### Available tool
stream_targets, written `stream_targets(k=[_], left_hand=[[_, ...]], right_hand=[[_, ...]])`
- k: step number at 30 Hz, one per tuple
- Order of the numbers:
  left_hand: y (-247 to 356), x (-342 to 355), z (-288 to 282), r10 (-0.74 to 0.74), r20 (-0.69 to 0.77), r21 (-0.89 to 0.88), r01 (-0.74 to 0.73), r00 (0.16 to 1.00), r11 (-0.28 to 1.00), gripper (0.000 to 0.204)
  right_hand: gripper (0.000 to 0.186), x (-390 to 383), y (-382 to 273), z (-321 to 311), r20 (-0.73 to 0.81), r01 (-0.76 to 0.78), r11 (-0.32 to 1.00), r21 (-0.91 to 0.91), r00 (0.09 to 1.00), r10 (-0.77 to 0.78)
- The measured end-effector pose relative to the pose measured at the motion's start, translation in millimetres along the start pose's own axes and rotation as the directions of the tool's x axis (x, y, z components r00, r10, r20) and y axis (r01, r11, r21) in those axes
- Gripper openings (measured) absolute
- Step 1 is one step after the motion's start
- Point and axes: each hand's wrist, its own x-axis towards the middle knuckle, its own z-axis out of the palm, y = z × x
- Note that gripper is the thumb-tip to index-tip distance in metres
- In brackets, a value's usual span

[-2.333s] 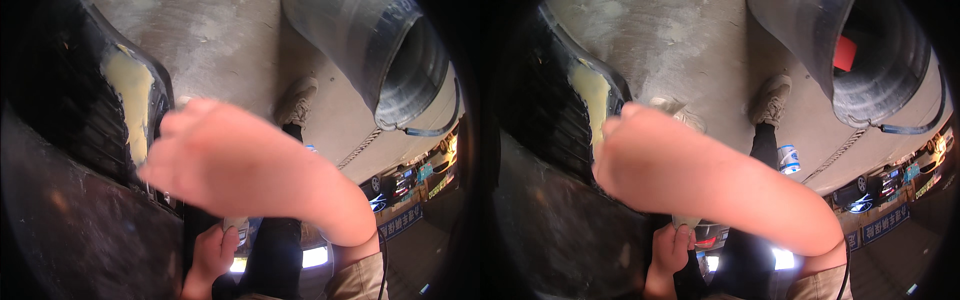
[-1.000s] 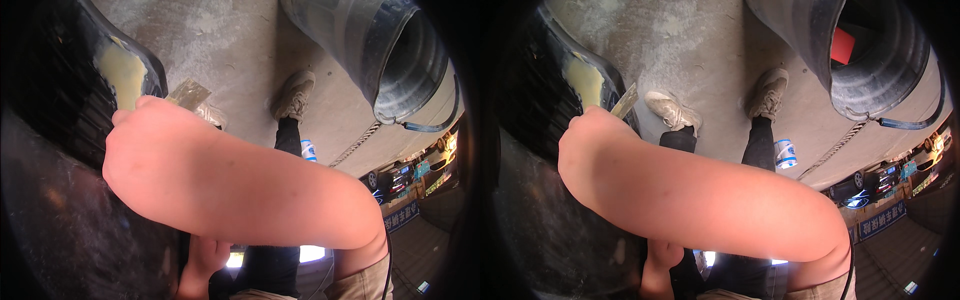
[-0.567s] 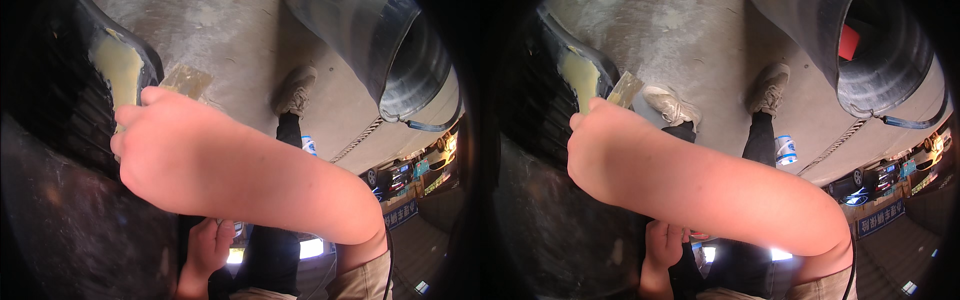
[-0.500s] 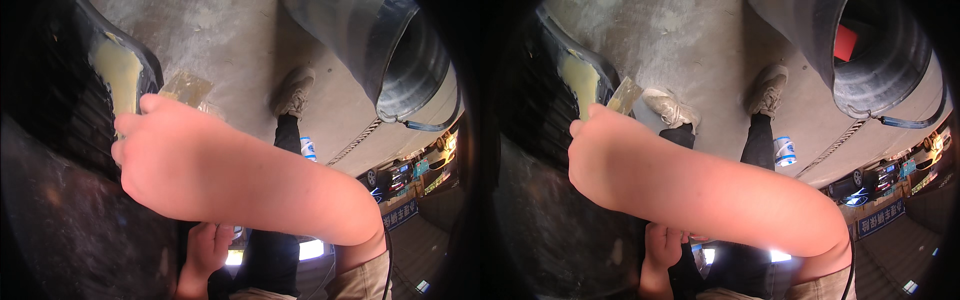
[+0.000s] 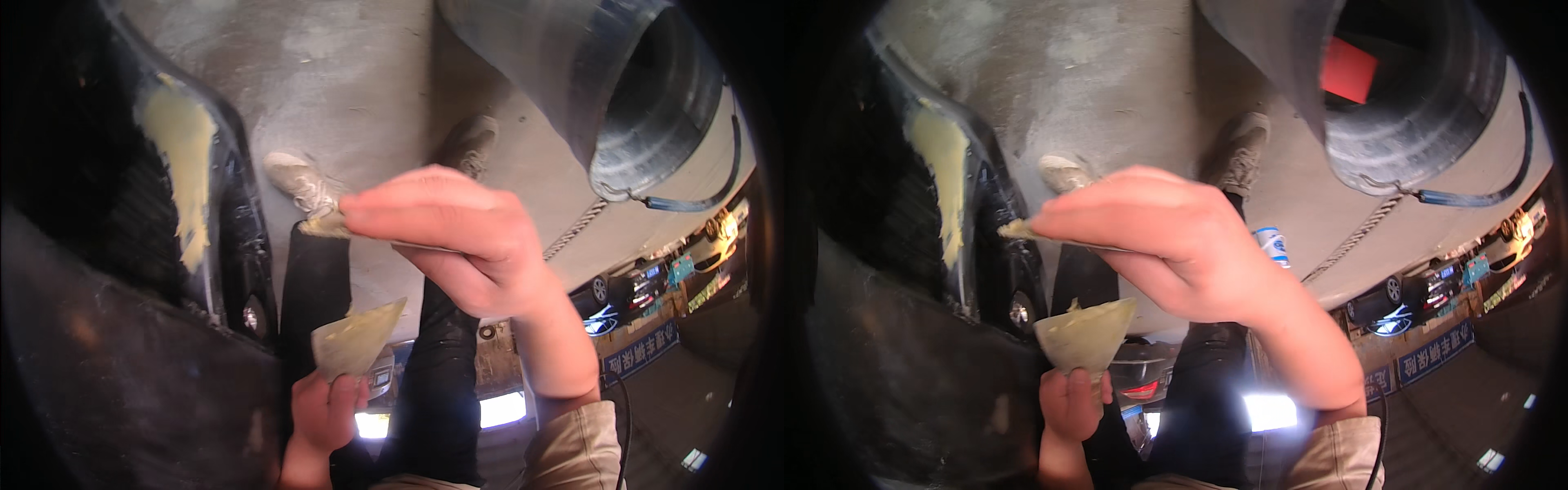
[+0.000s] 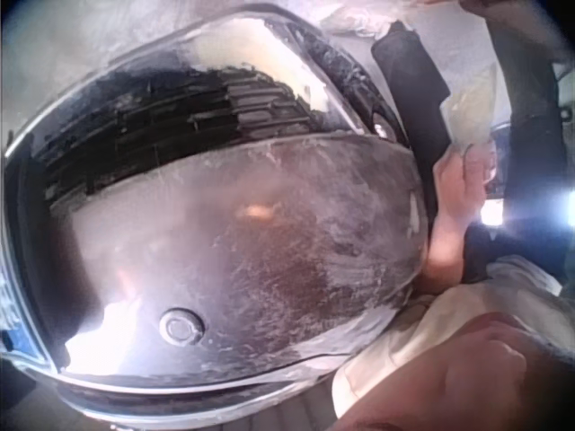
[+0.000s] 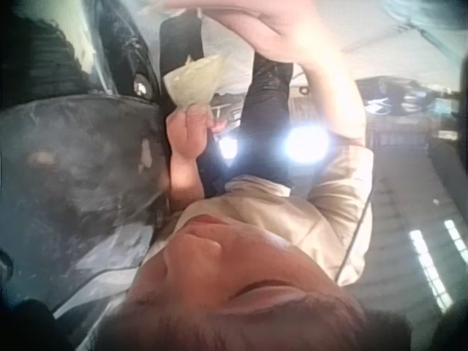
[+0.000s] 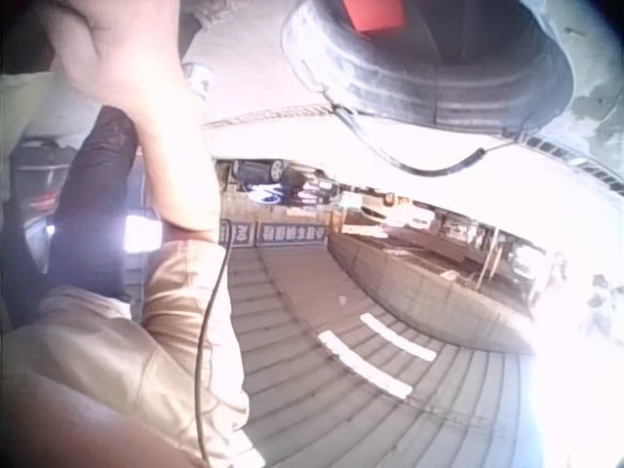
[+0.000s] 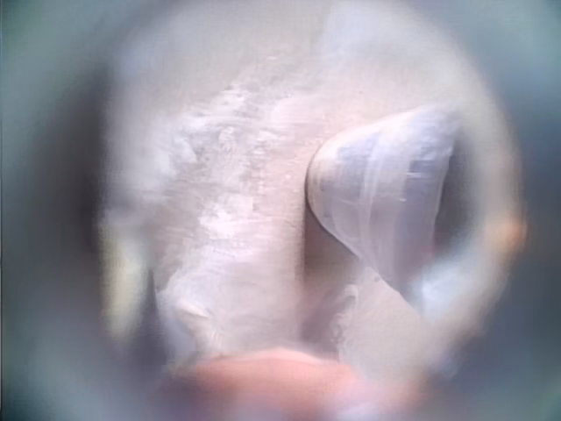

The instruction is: The person applies a beige filler paste to the front bumper of a dark-colored car using a putty knife and a smaller spreader. They repeatedly scoop filler from the knife onto the spreader and smooth it into the bumper surface, working along the lower edge near the license plate.

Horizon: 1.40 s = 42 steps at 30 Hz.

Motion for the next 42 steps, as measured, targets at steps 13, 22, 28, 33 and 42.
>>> stream_targets(k=[13,22,28,33,42], left_hand=[[-7.1,-11.1,0.2,0.106,0.048,-0.183,-0.095,0.993,0.979,0.046],[-1.7,2.8,-3.6,-0.146,0.097,0.154,0.13,0.985,0.979,0.026],[-3.0,7.9,-0.4,-0.216,0.051,0.174,0.205,0.975,0.963,0.028],[-1.0,7.3,-1.1,-0.164,0.049,0.131,0.156,0.985,0.979,0.025],[1.0,10.2,2.5,-0.13,0.034,0.137,0.125,0.991,0.983,0.031]], right_hand=[[0.039,-68.0,-24.0,-33.7,0.47,-0.39,0.878,0.277,0.852,0.23],[0.039,25.5,17.1,-6.1,0.074,0.094,0.924,-0.371,0.995,-0.071],[0.012,89.8,-3.9,61.6,0.402,0.282,0.701,-0.655,0.916,0.007],[0.01,95.8,-5.6,82.6,0.467,0.368,0.588,-0.72,0.884,0.019],[0.034,56.2,0.4,89.3,0.409,0.325,0.724,-0.608,0.91,-0.065]])
